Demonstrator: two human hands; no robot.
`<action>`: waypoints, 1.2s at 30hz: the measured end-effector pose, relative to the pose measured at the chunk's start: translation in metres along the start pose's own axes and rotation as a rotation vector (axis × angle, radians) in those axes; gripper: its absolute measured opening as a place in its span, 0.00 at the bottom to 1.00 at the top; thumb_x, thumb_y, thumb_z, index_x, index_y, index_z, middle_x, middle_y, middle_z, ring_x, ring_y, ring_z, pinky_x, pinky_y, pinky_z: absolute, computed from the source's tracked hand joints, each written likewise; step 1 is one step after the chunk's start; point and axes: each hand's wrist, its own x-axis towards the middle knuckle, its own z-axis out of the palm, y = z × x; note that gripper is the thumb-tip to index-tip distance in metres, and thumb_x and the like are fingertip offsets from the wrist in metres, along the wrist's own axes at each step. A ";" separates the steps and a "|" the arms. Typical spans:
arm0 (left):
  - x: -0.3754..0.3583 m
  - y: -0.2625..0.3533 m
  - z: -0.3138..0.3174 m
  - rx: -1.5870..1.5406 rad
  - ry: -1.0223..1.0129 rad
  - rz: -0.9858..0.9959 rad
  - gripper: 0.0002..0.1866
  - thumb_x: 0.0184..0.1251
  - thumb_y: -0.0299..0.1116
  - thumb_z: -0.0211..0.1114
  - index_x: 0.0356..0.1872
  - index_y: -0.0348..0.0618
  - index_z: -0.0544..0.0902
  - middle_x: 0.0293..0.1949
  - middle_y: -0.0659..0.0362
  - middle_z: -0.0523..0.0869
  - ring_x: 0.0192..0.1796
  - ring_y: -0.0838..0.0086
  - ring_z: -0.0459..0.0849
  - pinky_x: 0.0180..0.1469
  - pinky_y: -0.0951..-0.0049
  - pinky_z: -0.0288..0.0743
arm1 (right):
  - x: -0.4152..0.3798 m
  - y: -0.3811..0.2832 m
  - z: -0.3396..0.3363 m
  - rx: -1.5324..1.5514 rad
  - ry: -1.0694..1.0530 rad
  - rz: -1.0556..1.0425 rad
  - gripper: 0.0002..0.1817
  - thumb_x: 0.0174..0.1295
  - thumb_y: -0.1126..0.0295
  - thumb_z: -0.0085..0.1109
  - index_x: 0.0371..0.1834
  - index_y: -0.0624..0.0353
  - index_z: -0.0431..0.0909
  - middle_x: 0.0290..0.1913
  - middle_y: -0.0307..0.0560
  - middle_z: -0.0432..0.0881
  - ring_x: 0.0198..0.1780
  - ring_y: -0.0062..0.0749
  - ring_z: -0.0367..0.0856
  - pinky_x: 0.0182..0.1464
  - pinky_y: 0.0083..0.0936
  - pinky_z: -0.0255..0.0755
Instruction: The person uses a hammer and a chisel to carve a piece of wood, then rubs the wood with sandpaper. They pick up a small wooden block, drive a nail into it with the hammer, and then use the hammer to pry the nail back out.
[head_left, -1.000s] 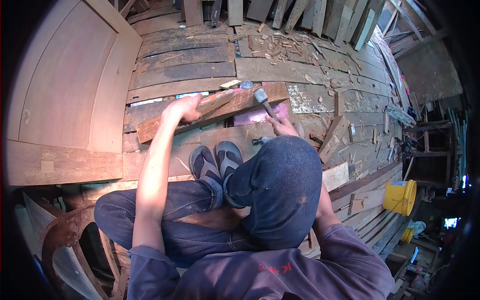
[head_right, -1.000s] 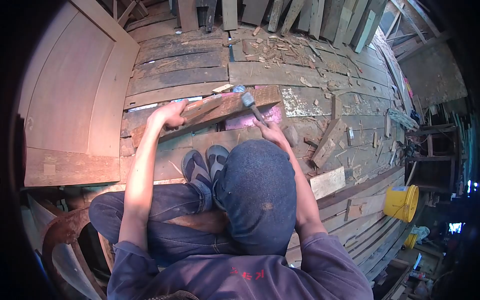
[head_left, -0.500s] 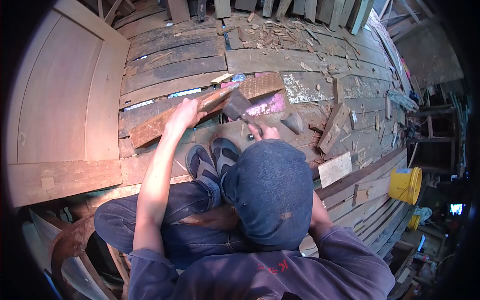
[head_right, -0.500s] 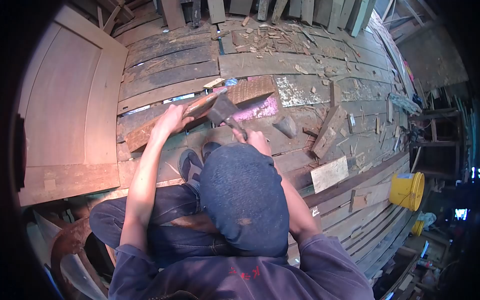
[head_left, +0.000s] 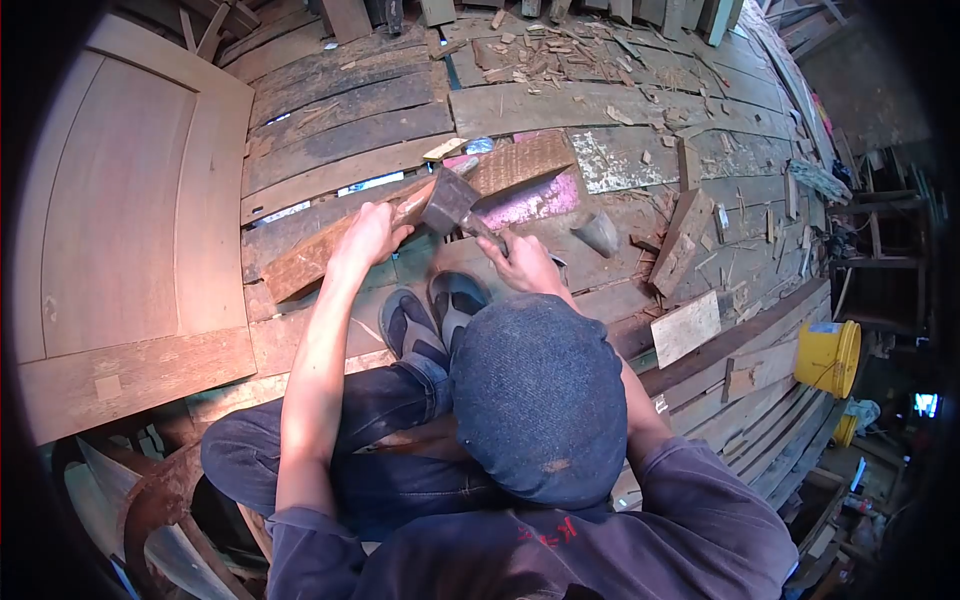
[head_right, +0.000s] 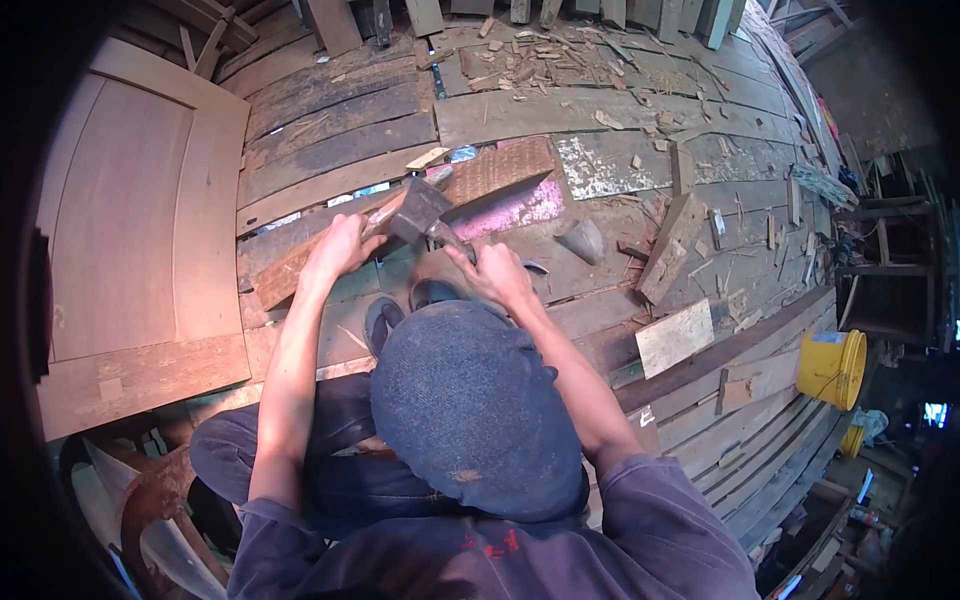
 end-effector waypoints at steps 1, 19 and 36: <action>0.000 0.002 0.001 -0.013 -0.002 -0.005 0.17 0.61 0.37 0.71 0.39 0.29 0.85 0.37 0.33 0.84 0.46 0.43 0.85 0.47 0.52 0.80 | 0.005 0.003 0.003 0.044 -0.005 -0.036 0.38 0.67 0.37 0.49 0.39 0.71 0.81 0.27 0.73 0.81 0.38 0.65 0.85 0.40 0.53 0.76; -0.002 0.002 0.016 -0.062 0.075 0.080 0.15 0.60 0.32 0.69 0.39 0.27 0.83 0.35 0.31 0.83 0.44 0.40 0.84 0.46 0.50 0.79 | -0.002 0.006 -0.007 -0.083 -0.048 -0.111 0.41 0.67 0.33 0.46 0.37 0.70 0.82 0.24 0.67 0.82 0.30 0.56 0.86 0.38 0.49 0.79; -0.001 0.005 0.033 -0.146 0.086 0.131 0.14 0.61 0.32 0.67 0.40 0.28 0.82 0.35 0.32 0.83 0.46 0.40 0.83 0.48 0.49 0.77 | 0.000 -0.008 -0.006 -0.075 -0.020 -0.084 0.41 0.65 0.31 0.46 0.34 0.66 0.83 0.25 0.64 0.83 0.31 0.53 0.86 0.38 0.48 0.79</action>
